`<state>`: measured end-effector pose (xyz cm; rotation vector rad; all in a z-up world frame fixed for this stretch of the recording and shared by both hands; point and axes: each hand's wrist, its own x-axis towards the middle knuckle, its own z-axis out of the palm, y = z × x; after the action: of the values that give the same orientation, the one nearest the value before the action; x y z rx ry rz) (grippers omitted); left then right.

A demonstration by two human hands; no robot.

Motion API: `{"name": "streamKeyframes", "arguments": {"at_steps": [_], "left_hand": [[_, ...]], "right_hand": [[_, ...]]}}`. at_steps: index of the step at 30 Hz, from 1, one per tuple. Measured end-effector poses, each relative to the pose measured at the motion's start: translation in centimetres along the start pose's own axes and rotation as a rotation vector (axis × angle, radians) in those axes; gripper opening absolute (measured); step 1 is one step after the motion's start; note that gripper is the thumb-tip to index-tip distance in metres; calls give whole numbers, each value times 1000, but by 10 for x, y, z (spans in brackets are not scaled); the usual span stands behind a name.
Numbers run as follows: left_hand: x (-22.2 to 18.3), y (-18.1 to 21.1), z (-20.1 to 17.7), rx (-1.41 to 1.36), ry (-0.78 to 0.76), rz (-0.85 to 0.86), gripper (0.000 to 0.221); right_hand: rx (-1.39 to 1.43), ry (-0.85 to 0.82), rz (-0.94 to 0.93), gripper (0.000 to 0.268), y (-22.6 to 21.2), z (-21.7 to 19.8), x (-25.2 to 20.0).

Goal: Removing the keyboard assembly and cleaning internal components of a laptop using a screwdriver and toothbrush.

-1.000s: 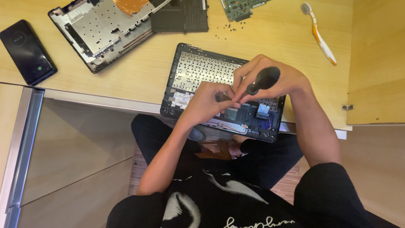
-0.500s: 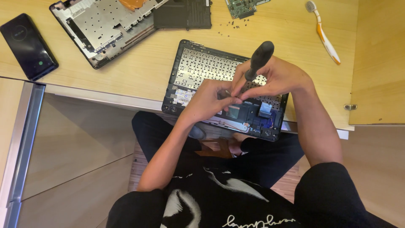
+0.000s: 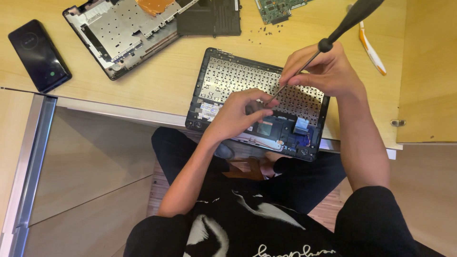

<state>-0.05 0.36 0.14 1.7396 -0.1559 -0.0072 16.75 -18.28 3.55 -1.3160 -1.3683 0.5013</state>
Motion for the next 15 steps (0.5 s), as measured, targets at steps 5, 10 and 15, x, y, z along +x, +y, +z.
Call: {"name": "streamKeyframes", "arguments": {"at_steps": [5, 10, 15], "left_hand": [[-2, 2, 2, -23, 92, -32, 16], [-1, 1, 4, -42, 128, -74, 18], [1, -2, 2, -45, 148, -96, 23]], "right_hand": [[0, 38, -11, 8, 2, -3, -1], [-2, 41, -5, 11, 4, -8, -2], [102, 311, -63, 18, 18, -16, -7]]}}
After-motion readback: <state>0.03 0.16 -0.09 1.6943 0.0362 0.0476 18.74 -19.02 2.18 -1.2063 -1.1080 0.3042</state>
